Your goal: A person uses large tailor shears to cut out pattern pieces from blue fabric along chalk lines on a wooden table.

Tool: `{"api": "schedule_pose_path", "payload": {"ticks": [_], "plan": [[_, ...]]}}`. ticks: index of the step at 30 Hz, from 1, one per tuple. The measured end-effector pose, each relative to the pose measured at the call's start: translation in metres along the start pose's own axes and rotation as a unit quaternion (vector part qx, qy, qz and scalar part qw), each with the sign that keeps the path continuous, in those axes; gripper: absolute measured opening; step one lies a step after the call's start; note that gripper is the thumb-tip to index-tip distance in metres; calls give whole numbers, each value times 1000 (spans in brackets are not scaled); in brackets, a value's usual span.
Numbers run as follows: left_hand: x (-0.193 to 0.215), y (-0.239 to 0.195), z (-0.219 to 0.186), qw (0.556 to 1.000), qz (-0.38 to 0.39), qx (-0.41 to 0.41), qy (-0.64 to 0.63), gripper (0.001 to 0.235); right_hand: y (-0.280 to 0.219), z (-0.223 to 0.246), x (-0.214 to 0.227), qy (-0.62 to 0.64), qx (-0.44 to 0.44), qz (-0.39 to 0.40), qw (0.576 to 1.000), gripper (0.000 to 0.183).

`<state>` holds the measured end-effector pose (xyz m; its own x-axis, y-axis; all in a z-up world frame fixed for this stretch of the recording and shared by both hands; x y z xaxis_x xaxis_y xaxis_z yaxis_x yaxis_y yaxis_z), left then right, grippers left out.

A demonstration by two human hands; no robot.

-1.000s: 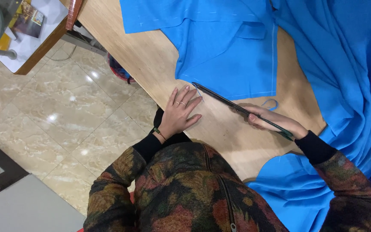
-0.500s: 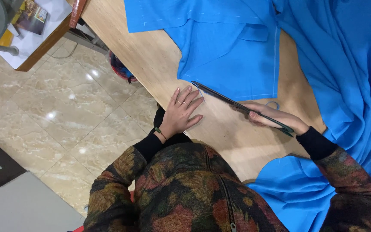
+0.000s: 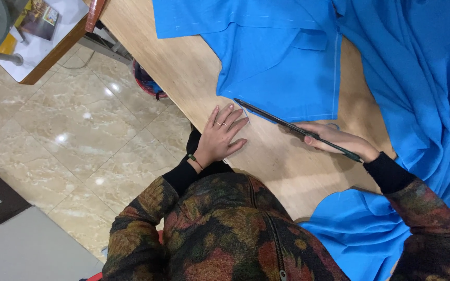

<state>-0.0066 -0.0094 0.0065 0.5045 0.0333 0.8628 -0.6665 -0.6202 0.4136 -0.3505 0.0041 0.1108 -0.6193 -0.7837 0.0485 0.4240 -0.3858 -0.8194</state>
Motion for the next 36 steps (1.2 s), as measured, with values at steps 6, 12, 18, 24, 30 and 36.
{"api": "schedule_pose_path", "payload": {"ticks": [6, 12, 18, 24, 30, 36], "plan": [[0, -1, 0, 1000, -7, -1, -4, 54, -8, -1, 0, 0, -5, 7, 1000, 96], [-3, -3, 10, 997, -27, -25, -65, 45, -54, 41, -36, 123, 94, 28, 988, 91], [3, 51, 106, 994, -18, -84, 74, 66, -50, -24, -114, 340, 170, -26, 925, 67], [17, 102, 128, 977, 28, -166, 130, 54, -60, -13, -144, 395, 75, -122, 907, 90], [-40, 75, 48, 977, 18, -212, -20, 32, -39, -107, -154, 359, -63, -374, 853, 79], [-81, 75, -22, 938, 85, -315, -120, 13, -44, -71, -186, 428, 34, -442, 788, 78]]}}
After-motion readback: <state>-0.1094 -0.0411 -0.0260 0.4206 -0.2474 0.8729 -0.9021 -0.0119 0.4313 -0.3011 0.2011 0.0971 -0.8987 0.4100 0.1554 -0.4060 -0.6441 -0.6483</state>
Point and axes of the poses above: each hand's wrist, its own y-axis towards the middle knuckle, its own x-axis out of the back of the hand, z = x × y, the point moved 1 cm from there along y, towards the middle knuckle, and after that the axes turned 7 degrees about -x, right-handed, at the moved point
